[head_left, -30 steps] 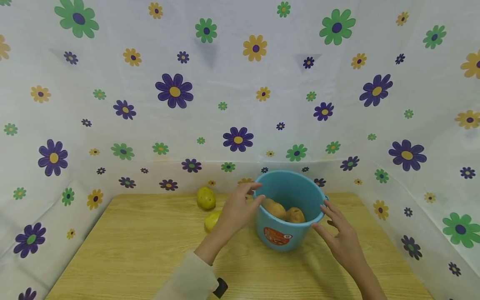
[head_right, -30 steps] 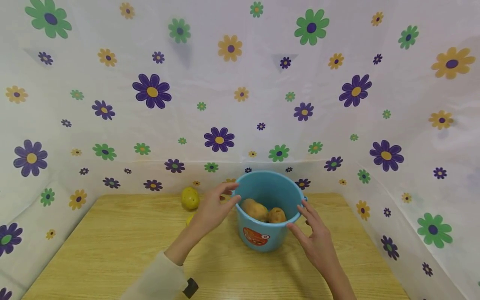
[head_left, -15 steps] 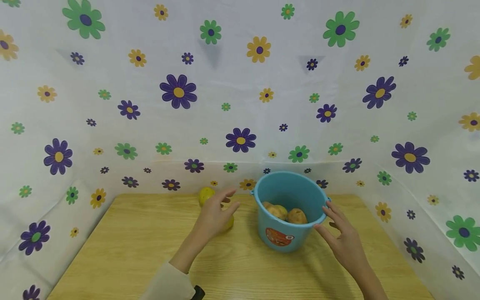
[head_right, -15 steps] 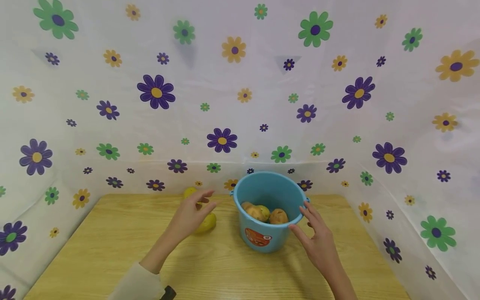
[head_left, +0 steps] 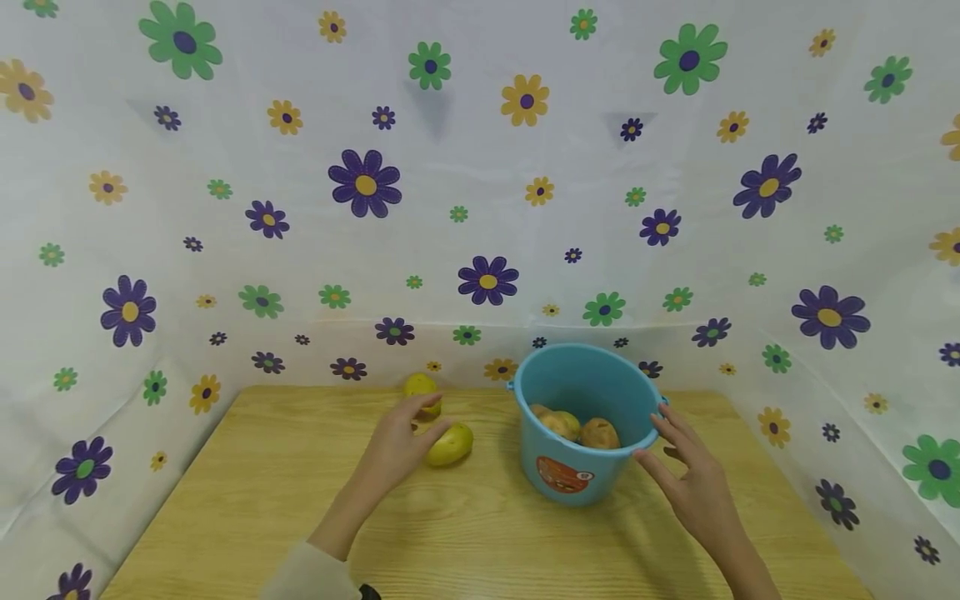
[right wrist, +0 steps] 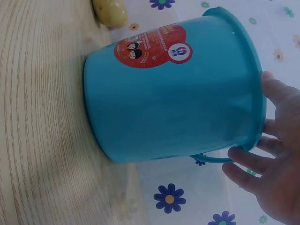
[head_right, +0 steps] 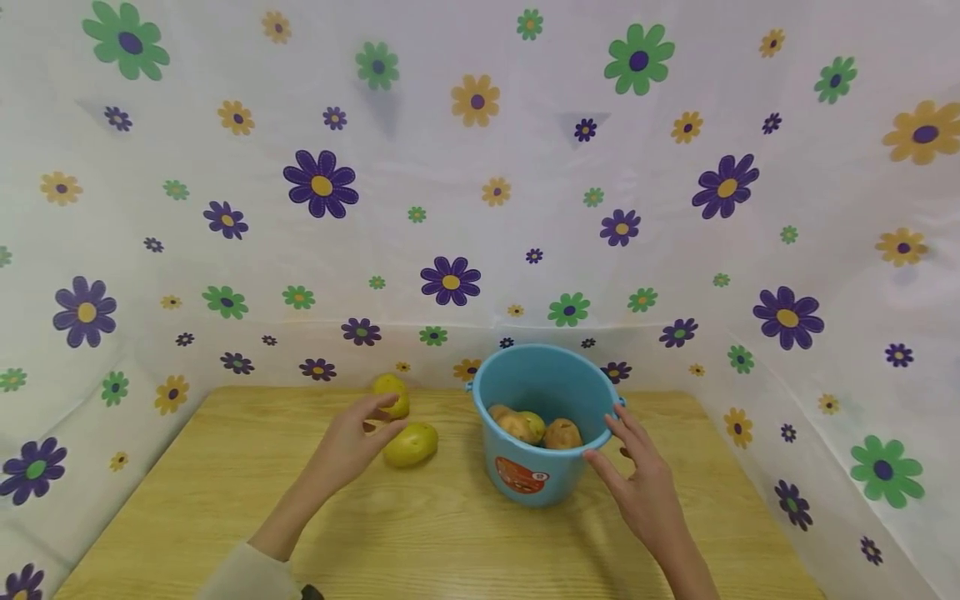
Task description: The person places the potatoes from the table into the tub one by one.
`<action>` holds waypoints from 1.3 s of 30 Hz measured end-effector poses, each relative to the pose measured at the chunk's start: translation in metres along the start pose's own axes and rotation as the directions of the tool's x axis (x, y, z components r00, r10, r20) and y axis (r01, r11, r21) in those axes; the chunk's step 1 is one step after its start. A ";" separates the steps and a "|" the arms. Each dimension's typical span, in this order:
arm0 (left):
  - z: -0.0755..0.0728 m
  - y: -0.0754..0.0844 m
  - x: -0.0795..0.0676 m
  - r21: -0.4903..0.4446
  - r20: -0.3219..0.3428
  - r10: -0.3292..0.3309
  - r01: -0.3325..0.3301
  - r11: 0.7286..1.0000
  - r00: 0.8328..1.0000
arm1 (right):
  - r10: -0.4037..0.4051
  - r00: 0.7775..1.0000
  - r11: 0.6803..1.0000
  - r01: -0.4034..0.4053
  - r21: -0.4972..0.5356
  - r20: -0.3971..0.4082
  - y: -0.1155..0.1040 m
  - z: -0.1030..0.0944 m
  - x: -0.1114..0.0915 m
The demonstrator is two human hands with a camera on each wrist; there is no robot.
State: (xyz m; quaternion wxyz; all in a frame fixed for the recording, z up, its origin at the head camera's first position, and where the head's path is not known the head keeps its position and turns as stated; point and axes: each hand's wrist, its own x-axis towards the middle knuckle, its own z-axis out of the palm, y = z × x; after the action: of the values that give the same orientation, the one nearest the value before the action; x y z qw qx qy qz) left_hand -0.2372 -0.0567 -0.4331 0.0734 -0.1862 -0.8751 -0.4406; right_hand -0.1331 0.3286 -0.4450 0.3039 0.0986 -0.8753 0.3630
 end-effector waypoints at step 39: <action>0.026 -0.080 0.002 -0.014 0.106 -0.180 0.183 0.983 0.978 | 0.003 1.000 1.000 -0.003 -0.003 0.000 0.002 -0.001 0.000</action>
State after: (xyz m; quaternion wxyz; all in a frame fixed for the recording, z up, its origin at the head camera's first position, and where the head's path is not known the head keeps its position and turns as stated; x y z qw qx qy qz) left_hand -0.2692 -0.0791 -0.5076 -0.0153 -0.1292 -0.8857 -0.4456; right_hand -0.1331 0.3306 -0.4454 0.3038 0.0969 -0.8759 0.3622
